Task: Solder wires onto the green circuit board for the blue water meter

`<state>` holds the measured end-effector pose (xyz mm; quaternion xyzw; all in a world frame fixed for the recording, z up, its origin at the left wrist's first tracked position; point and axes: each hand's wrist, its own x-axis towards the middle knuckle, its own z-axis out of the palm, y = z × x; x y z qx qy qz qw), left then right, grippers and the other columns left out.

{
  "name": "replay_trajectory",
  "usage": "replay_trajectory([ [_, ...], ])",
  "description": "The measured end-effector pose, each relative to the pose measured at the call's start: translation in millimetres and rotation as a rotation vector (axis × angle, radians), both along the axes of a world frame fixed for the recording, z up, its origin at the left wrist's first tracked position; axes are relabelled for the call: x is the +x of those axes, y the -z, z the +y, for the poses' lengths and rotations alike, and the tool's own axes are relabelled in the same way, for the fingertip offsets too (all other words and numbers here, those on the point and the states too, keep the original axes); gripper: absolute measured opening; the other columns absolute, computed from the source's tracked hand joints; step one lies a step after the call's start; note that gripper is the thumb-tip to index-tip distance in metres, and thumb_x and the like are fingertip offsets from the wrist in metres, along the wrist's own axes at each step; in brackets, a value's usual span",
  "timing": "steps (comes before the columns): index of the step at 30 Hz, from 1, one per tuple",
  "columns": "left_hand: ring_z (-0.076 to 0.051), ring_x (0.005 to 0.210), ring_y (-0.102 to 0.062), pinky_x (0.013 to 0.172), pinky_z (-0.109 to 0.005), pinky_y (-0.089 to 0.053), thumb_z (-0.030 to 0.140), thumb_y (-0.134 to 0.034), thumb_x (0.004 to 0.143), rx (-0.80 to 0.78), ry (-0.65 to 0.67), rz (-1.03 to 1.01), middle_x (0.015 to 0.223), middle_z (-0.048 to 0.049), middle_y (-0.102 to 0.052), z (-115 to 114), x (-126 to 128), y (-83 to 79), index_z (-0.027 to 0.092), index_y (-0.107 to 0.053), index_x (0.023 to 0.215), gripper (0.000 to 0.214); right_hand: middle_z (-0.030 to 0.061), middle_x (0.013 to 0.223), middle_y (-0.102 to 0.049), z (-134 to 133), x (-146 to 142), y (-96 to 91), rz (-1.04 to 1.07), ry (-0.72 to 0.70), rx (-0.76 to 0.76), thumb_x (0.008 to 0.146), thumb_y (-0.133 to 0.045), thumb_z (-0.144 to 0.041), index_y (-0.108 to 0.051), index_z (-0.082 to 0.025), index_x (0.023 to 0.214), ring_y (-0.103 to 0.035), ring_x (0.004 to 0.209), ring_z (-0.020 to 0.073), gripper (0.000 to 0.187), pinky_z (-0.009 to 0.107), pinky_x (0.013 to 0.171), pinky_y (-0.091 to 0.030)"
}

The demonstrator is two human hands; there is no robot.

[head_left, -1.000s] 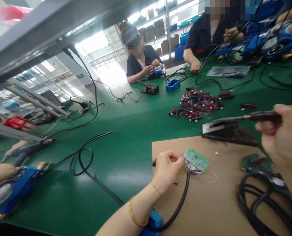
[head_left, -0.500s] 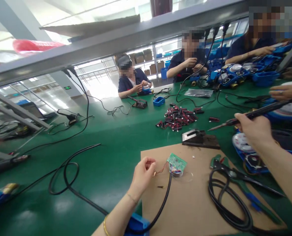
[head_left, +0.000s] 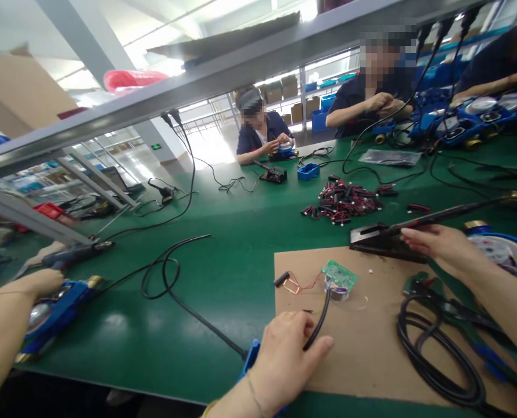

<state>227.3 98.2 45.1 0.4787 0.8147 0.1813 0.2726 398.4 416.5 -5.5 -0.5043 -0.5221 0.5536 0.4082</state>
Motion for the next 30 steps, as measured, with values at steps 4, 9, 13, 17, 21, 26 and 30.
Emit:
replay_trajectory([
  [4,-0.020,0.085,-0.055,0.072,-0.030,-0.033,0.042,-0.052,0.087,-0.021,-0.022,-0.037,0.088,-0.0022,-0.063,-4,11,9.4,0.021,-0.056,0.084,0.021,0.0093,0.074,-0.070,-44,17,2.2,-0.147,-0.011,0.083,0.049,-0.075,-0.041,-0.063,-0.019,0.088,-0.066,0.068,0.0255,0.046,0.033,0.051,-0.050],
  [9,-0.017,0.080,-0.056,0.069,-0.028,-0.033,0.034,-0.041,0.092,0.060,-0.016,-0.095,0.083,-0.0018,-0.062,-3,10,17.4,0.020,-0.050,0.076,0.024,0.0088,0.092,-0.069,-105,0,17.6,-0.339,-0.352,0.277,0.058,-0.065,-0.060,-0.065,-0.019,0.102,-0.065,0.080,0.0259,0.060,0.040,0.072,-0.054],
  [13,-0.018,0.079,-0.059,0.069,-0.028,-0.035,0.033,-0.037,0.093,0.036,0.006,-0.063,0.081,-0.0021,-0.064,-5,10,25.3,0.020,-0.051,0.073,0.028,0.0093,0.091,-0.067,-125,-30,19.7,-0.435,-0.477,0.367,0.065,-0.057,-0.060,-0.067,-0.016,0.099,-0.063,0.078,0.0250,0.057,0.040,0.071,-0.051],
  [17,-0.023,0.089,-0.062,0.073,-0.030,-0.039,0.034,-0.041,0.093,-0.027,0.055,0.046,0.092,-0.0045,-0.067,-10,10,30.2,0.020,-0.056,0.081,0.024,0.0089,0.084,-0.064,-129,-41,17.8,-0.476,-0.386,0.469,0.064,-0.052,-0.055,-0.066,-0.018,0.087,-0.060,0.073,0.0241,0.046,0.040,0.071,-0.048],
  [21,-0.026,0.094,-0.064,0.075,-0.032,-0.043,0.036,-0.043,0.094,-0.063,0.114,0.106,0.098,-0.0063,-0.069,-10,8,26.3,0.020,-0.059,0.086,0.024,0.0059,0.078,-0.063,-131,-42,19.5,-0.426,-0.315,0.451,0.062,-0.055,-0.052,-0.058,-0.020,0.085,-0.058,0.067,0.0217,0.039,0.037,0.065,-0.047],
  [26,-0.025,0.083,-0.067,0.062,-0.029,-0.039,0.043,-0.031,0.097,-0.038,0.094,0.326,0.091,-0.0069,-0.070,-2,-13,21.3,0.023,-0.058,0.102,0.034,0.0052,0.078,-0.065,-129,-53,7.2,-0.187,-0.281,0.290,0.053,-0.064,-0.053,-0.056,-0.022,0.085,-0.061,0.066,0.0217,0.046,0.037,0.064,-0.052],
  [30,-0.021,0.076,-0.065,0.058,-0.029,-0.034,0.041,-0.025,0.099,0.107,0.099,0.610,0.085,-0.0062,-0.066,2,-62,23.7,0.025,-0.056,0.111,0.037,0.0058,0.077,-0.066,-124,-83,-7.7,-0.078,-0.272,0.198,0.046,-0.070,-0.051,-0.058,-0.024,0.085,-0.065,0.071,0.0261,0.049,0.038,0.063,-0.054],
])
